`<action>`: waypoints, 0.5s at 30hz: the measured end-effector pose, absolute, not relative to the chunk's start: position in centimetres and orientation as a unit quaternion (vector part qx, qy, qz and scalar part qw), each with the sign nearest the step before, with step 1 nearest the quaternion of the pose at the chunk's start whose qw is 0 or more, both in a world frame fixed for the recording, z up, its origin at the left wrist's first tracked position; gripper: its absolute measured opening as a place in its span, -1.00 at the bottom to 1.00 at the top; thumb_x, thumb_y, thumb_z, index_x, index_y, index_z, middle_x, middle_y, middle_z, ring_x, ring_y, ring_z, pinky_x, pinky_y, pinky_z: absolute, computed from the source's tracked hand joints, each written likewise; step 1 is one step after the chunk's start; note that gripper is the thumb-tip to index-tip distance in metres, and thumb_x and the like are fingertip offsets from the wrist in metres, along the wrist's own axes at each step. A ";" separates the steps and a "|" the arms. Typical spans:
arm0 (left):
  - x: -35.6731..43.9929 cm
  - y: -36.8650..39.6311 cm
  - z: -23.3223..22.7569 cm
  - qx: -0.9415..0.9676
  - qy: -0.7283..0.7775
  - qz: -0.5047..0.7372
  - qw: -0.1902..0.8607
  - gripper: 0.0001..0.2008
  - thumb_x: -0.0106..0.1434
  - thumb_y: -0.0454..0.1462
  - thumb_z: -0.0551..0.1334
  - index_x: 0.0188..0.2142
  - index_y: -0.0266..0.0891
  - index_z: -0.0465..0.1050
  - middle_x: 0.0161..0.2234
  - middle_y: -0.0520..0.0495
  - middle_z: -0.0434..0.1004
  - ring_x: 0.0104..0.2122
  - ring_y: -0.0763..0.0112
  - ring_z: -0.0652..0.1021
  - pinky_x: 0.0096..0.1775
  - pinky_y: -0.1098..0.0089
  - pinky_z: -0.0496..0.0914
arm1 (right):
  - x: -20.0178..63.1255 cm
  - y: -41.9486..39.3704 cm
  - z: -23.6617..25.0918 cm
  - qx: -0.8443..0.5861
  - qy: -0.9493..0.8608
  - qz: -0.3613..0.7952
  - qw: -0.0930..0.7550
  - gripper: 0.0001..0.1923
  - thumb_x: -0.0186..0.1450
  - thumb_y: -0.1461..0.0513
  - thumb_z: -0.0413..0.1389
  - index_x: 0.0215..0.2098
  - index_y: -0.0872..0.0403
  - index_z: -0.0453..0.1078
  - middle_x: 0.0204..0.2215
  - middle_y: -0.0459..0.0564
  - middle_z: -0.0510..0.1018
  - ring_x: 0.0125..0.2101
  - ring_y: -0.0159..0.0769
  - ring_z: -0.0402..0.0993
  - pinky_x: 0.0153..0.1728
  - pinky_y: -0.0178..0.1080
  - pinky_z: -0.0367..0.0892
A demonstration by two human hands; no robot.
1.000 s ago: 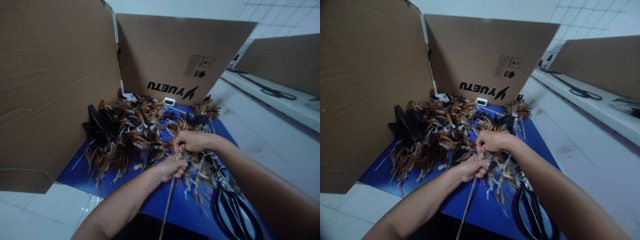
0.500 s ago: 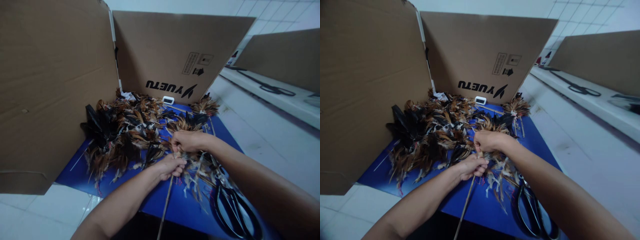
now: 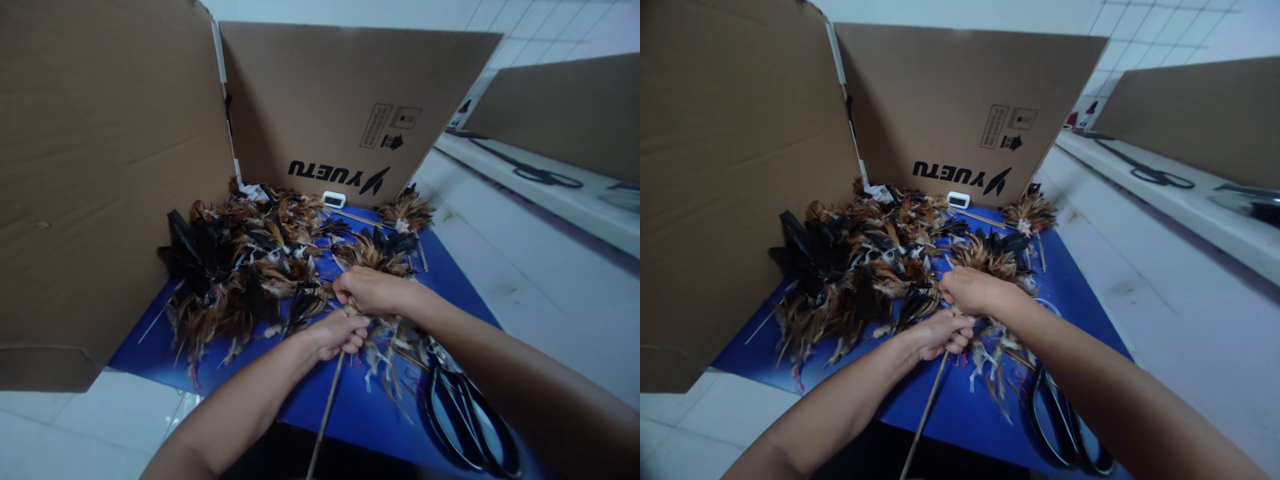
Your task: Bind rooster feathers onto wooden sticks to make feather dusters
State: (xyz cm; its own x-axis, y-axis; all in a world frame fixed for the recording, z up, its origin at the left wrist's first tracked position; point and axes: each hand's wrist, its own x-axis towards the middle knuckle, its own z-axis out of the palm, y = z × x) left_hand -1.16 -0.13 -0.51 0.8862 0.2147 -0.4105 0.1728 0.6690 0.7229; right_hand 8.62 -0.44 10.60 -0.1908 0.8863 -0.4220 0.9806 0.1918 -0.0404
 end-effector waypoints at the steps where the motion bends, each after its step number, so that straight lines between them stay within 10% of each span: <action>1: -1.2 -0.1 -0.5 0.410 0.238 0.014 0.880 -0.76 0.06 -0.25 0.23 -0.45 -0.23 0.12 -0.64 0.18 0.16 -0.75 0.74 0.08 -0.68 0.61 -0.13 | 8.5 -0.6 10.8 0.621 0.753 -0.150 0.156 -0.83 0.05 0.37 0.05 -0.40 0.10 0.44 -0.47 -0.01 0.52 -0.43 -0.32 0.39 -0.46 -0.36 0.12; 5: -1.3 -0.1 -0.2 0.423 0.245 0.027 0.872 -0.71 0.06 -0.20 0.25 -0.48 -0.24 0.11 -0.62 0.17 0.14 -0.72 0.75 0.09 -0.66 0.60 -0.12 | 8.4 -2.2 12.3 0.650 0.748 -0.092 0.100 -0.85 0.15 0.35 0.02 -0.38 0.10 0.44 -0.45 0.02 0.53 -0.40 -0.29 0.41 -0.37 -0.33 0.18; 11: -1.6 -0.2 0.6 0.426 0.228 0.049 0.874 -0.64 0.02 -0.11 0.28 -0.50 -0.24 0.10 -0.63 0.19 0.08 -0.71 0.75 0.06 -0.64 0.59 -0.14 | 8.7 -9.4 12.3 0.736 0.636 0.106 -0.205 -0.74 0.29 0.13 -0.05 -0.28 0.06 0.42 -0.29 0.11 0.54 -0.20 -0.11 0.42 -0.14 -0.17 0.21; 15: -1.6 -0.5 0.6 0.456 0.240 0.078 0.853 -0.69 0.05 -0.10 0.23 -0.51 -0.25 0.16 -0.62 0.16 0.14 -0.70 0.69 0.15 -0.66 0.58 -0.06 | 8.8 -12.3 7.8 0.831 0.495 -0.130 -0.217 -0.71 0.26 0.03 -0.04 -0.36 0.00 0.42 -0.49 -0.02 0.57 -0.44 -0.19 0.50 -0.40 -0.24 0.31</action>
State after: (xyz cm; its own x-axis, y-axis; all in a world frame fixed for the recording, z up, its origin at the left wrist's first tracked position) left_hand -1.60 -0.52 0.63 0.8723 0.3528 -0.3385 0.0853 0.5719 0.8159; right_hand 8.76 -12.28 7.79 0.4770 0.8789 -0.0006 0.7660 -0.4161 -0.4900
